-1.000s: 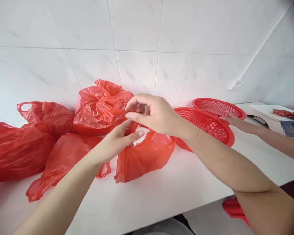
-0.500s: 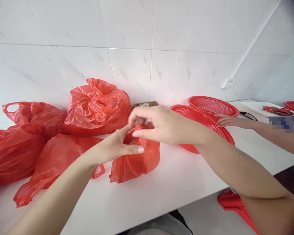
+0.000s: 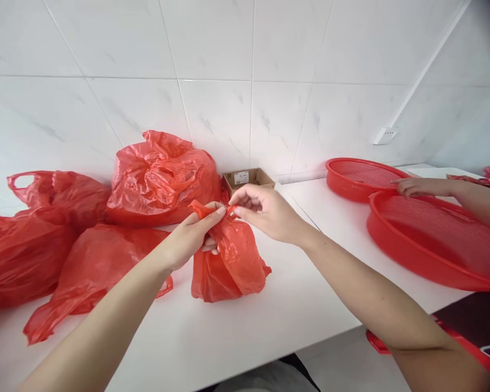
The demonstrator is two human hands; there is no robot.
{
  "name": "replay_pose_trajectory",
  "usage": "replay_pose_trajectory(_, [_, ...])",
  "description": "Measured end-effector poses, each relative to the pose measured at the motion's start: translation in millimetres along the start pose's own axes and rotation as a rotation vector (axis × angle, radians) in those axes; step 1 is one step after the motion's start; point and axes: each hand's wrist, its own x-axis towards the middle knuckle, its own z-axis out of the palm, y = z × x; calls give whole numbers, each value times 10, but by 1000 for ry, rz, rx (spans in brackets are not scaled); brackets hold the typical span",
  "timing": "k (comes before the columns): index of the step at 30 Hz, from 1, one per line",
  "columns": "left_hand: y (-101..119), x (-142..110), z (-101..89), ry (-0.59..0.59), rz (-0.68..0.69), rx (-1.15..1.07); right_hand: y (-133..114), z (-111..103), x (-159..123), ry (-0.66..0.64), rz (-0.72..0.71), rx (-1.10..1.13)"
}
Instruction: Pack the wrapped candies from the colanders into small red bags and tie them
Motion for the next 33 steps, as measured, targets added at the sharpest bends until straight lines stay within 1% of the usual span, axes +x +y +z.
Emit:
replay_pose_trajectory(2, [-6, 4, 35, -42, 53, 9, -99, 44, -55, 118, -55, 25])
replay_pose_trajectory(3, [-11, 7, 37, -55, 75, 22, -163, 63, -91, 149, -87, 15])
replay_pose_trajectory(4, [-18, 7, 29, -70, 95, 37, -228, 80, -134, 149, -127, -6])
replay_pose_trajectory(6, [-29, 3, -11, -108, 142, 59, -334, 108, -228, 88, -232, -59])
replay_pose_trajectory(8, [-34, -14, -52, -140, 186, 121, -364, 130, -305, 30, -310, -81])
replay_pose_trajectory(9, [-33, -27, -62, -146, 198, 178, -341, 140, -327, 34, -317, -73])
replay_pose_trajectory(10, [-30, -42, -62, -148, 206, 248, -292, 151, -335, 53, -291, -49])
replay_pose_trajectory(11, [-26, -57, -52, -153, 209, 324, -220, 163, -331, 70, -234, -13])
replay_pose_trajectory(13, [-26, -75, -14, -154, 210, 460, -30, 197, -297, 61, -66, 57])
replay_pose_trajectory(15, [-45, -63, 29, -95, 228, 575, 173, 249, -256, 9, 85, 96])
replay_pose_trajectory(16, [-64, -45, 46, -30, 253, 648, 262, 279, -241, -5, 129, 109])
replay_pose_trajectory(17, [-88, -20, 57, 52, 294, 733, 336, 308, -231, 1, 153, 128])
replay_pose_trajectory(19, [-151, 38, 67, 212, 424, 891, 435, 356, -228, 29, 160, 192])
replay_pose_trajectory(20, [-188, 66, 68, 266, 496, 941, 463, 371, -233, 35, 155, 232])
replay_pose_trajectory(22, [-271, 107, 65, 315, 615, 977, 498, 385, -253, 10, 147, 312])
replay_pose_trajectory(24, [-365, 126, 58, 329, 670, 965, 540, 392, -286, -33, 163, 387])
replay_pose_trajectory(25, [-417, 128, 54, 338, 671, 952, 574, 400, -308, -41, 180, 414])
replay_pose_trajectory(27, [-523, 129, 46, 362, 632, 910, 670, 434, -359, -13, 217, 451])
replay_pose_trajectory(30, [-660, 132, 39, 374, 524, 838, 829, 497, -436, 81, 261, 505])
replay_pose_trajectory(33, [-716, 144, 49, 349, 439, 721, 886, 486, -458, 115, 274, 507])
